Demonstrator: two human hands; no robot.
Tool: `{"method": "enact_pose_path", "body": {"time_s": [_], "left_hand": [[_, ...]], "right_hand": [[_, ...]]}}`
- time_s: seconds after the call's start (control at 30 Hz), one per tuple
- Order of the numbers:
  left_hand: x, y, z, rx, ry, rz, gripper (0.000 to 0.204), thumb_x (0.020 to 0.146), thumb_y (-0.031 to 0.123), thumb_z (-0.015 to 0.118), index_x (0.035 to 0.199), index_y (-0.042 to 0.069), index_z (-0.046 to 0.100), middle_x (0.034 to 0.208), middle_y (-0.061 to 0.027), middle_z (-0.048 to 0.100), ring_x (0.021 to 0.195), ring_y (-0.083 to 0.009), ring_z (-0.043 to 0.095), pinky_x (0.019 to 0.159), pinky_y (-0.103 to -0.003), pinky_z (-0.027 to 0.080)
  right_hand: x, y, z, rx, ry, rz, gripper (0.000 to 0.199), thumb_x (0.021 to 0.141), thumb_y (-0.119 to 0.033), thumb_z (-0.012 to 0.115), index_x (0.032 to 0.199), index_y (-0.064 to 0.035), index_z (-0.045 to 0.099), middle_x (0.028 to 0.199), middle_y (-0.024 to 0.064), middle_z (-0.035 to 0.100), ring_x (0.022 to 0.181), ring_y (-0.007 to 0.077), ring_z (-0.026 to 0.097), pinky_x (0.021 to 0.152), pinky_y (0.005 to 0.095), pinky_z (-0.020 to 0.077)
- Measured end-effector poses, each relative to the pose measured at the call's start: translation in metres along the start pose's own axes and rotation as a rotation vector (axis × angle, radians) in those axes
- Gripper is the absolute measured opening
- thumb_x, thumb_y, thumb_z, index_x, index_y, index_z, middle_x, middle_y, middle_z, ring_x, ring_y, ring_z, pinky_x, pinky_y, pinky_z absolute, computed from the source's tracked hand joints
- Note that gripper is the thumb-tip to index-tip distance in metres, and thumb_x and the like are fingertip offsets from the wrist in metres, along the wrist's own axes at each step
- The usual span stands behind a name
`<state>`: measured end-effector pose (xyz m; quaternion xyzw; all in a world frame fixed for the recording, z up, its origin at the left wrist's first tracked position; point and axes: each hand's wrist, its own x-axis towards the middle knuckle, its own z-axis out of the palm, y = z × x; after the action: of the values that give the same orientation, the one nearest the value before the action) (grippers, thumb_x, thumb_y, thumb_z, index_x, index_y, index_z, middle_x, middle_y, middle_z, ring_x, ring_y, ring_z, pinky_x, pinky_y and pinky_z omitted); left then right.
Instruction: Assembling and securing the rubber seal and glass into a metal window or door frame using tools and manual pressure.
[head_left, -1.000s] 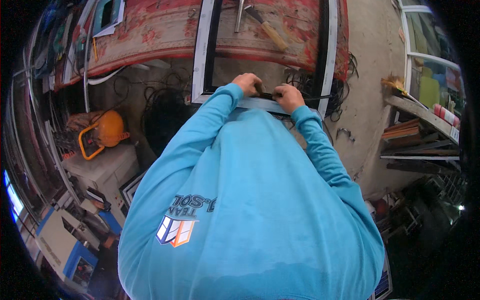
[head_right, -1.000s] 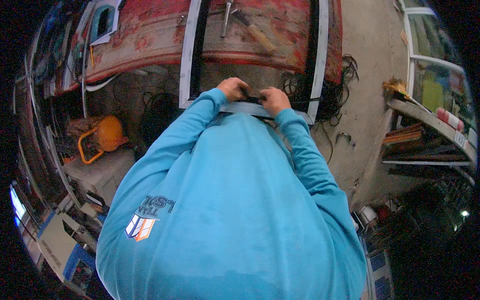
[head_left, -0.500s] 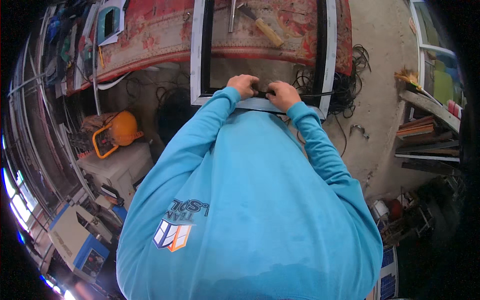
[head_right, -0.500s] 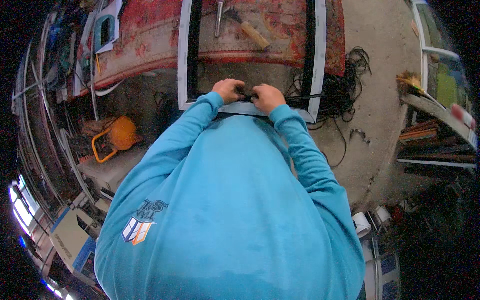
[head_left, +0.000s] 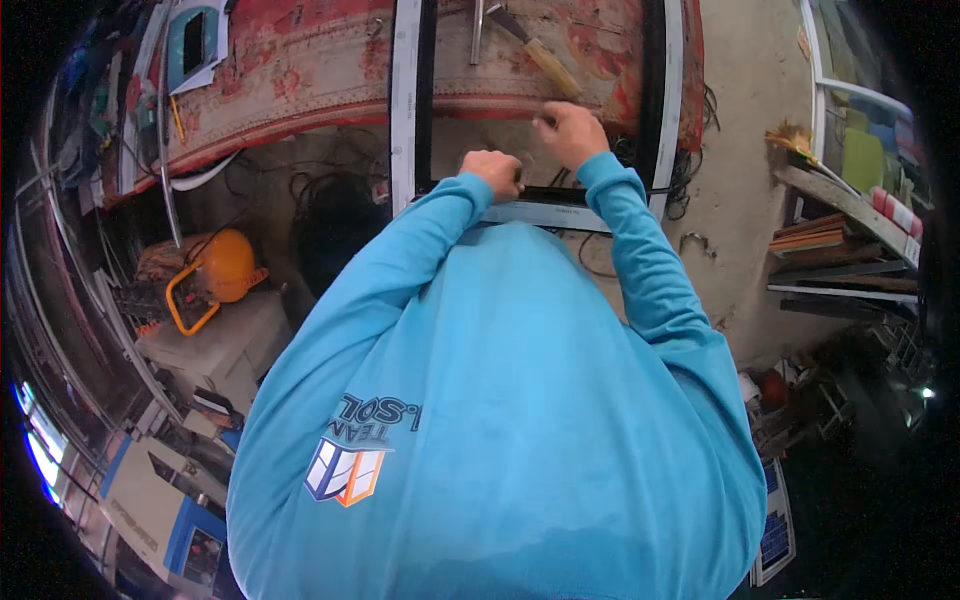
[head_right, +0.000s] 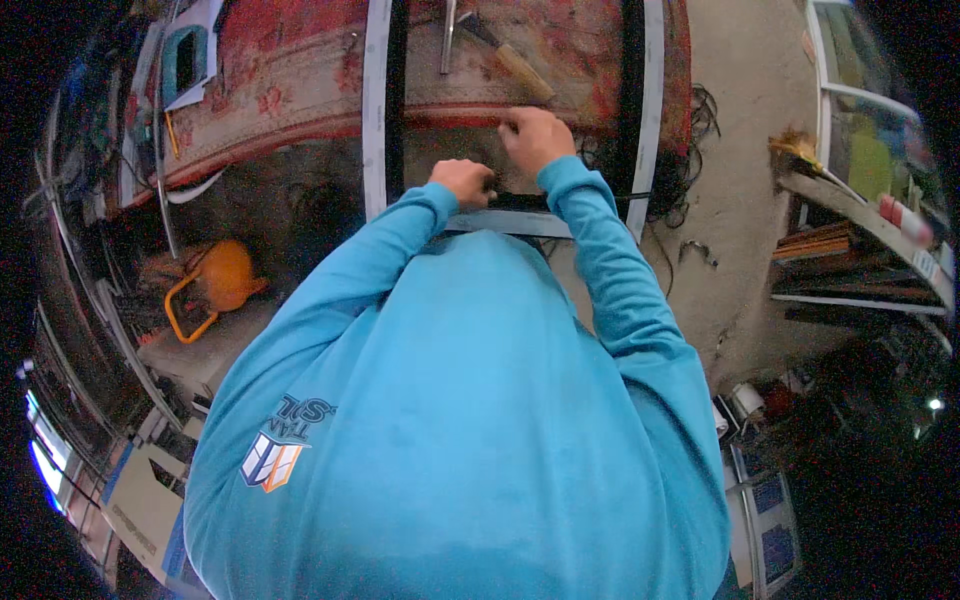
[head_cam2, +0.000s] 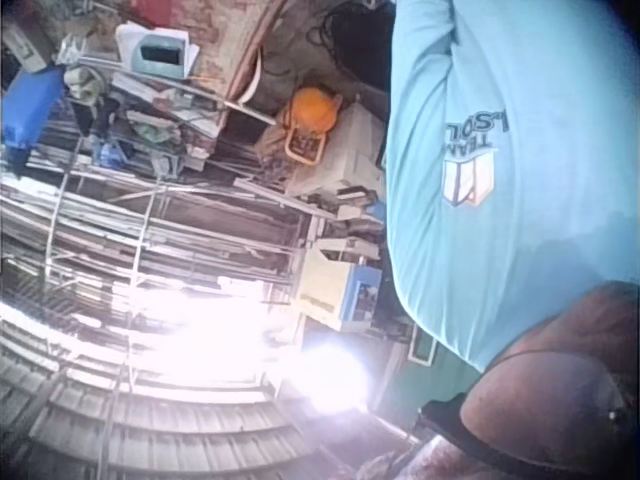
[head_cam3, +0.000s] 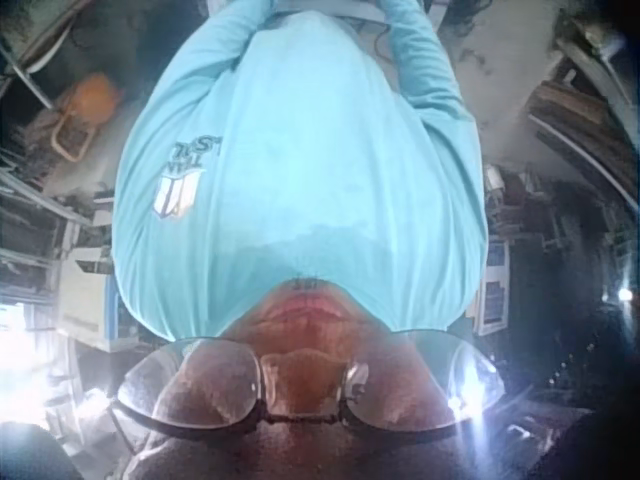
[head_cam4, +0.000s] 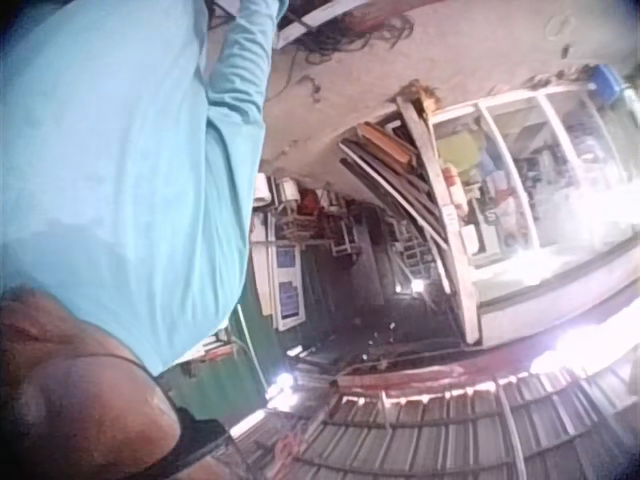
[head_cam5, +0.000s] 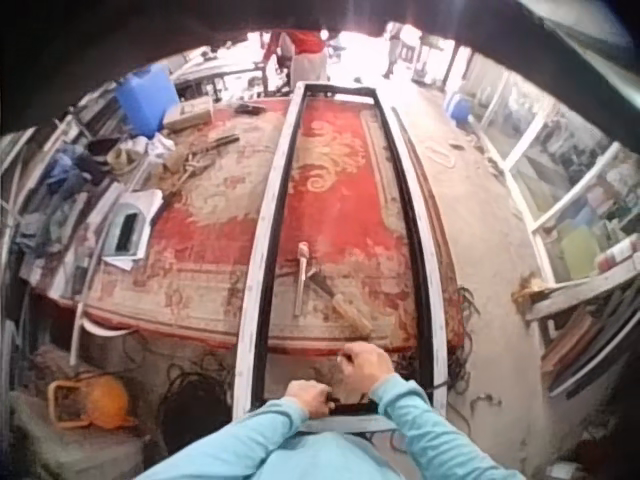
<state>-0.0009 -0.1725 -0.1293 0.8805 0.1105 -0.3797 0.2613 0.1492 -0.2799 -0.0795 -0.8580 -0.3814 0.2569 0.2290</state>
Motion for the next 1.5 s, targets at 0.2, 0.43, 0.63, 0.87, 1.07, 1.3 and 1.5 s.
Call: {"method": "enact_pose_path", "body": {"time_s": [0.2, 0.43, 0.63, 0.87, 1.07, 1.3, 1.5], "left_hand": [[-0.019, -0.029, -0.010, -0.128, 0.009, -0.014, 0.043, 0.089, 0.049, 0.070, 0.123, 0.023, 0.073, 0.119, -0.0110, 0.073, 0.114, -0.0322, 0.067, 0.100, -0.045, 0.051], [-0.034, -0.063, -0.012, 0.015, -0.102, 0.016, 0.035, 0.089, 0.024, 0.066, 0.123, 0.019, 0.073, 0.122, -0.0137, 0.071, 0.115, -0.0342, 0.067, 0.101, -0.046, 0.051], [-0.025, -0.076, -0.021, -0.058, -0.193, 0.151, 0.048, 0.085, 0.009, 0.067, 0.133, 0.009, 0.065, 0.129, -0.0206, 0.066, 0.121, -0.0375, 0.062, 0.105, -0.046, 0.050], [0.056, -0.069, -0.029, -0.542, -0.029, 0.376, 0.033, 0.086, 0.019, 0.070, 0.116, 0.008, 0.075, 0.115, -0.0184, 0.073, 0.110, -0.0340, 0.068, 0.099, -0.042, 0.052], [0.119, -0.021, -0.024, -0.538, -0.337, 0.551, 0.040, 0.092, 0.037, 0.074, 0.121, 0.009, 0.074, 0.119, -0.0132, 0.073, 0.106, -0.0290, 0.070, 0.095, -0.043, 0.053], [0.144, 0.008, -0.019, -0.719, -0.799, 0.396, 0.047, 0.089, 0.042, 0.079, 0.127, 0.014, 0.073, 0.130, -0.0102, 0.069, 0.118, -0.0258, 0.066, 0.098, -0.044, 0.055], [0.157, 0.014, 0.008, -0.736, -0.955, 0.594, 0.050, 0.088, 0.039, 0.080, 0.132, 0.019, 0.069, 0.139, -0.0106, 0.063, 0.130, -0.0308, 0.057, 0.111, -0.052, 0.044]], "right_hand": [[0.050, 0.001, 0.003, -0.333, 0.199, 0.140, 0.045, 0.090, -0.032, 0.070, 0.130, -0.0116, 0.062, 0.134, 0.0198, 0.057, 0.121, 0.0403, 0.058, 0.101, 0.0500, 0.0492], [0.079, 0.027, 0.027, -0.408, 0.057, 0.253, 0.053, 0.089, -0.034, 0.071, 0.135, -0.0118, 0.053, 0.135, 0.0193, 0.056, 0.121, 0.0399, 0.058, 0.101, 0.0511, 0.0494], [0.063, 0.033, 0.009, -0.120, -0.002, 0.343, 0.052, 0.090, -0.037, 0.069, 0.125, -0.0020, 0.054, 0.119, 0.0241, 0.064, 0.112, 0.0433, 0.063, 0.096, 0.0506, 0.0504], [-0.106, -0.013, -0.074, 0.223, -0.060, 0.654, 0.056, 0.090, -0.047, 0.072, 0.119, 0.0004, 0.061, 0.101, 0.0211, 0.070, 0.087, 0.0322, 0.069, 0.075, 0.0412, 0.0532], [-0.156, -0.087, -0.096, -0.017, -0.117, 0.500, 0.046, 0.087, -0.031, 0.073, 0.126, -0.0086, 0.068, 0.095, 0.0205, 0.071, 0.086, 0.0363, 0.070, 0.075, 0.0453, 0.0545], [-0.117, -0.117, -0.086, -0.221, -0.359, 0.624, 0.047, 0.087, -0.022, 0.071, 0.133, -0.0196, 0.067, 0.096, 0.0214, 0.070, 0.090, 0.0410, 0.067, 0.079, 0.0475, 0.0535], [-0.100, -0.126, -0.087, -0.251, -0.419, 0.672, 0.047, 0.087, -0.022, 0.070, 0.134, -0.0194, 0.066, 0.094, 0.0207, 0.069, 0.088, 0.0409, 0.067, 0.078, 0.0486, 0.0531]]}}
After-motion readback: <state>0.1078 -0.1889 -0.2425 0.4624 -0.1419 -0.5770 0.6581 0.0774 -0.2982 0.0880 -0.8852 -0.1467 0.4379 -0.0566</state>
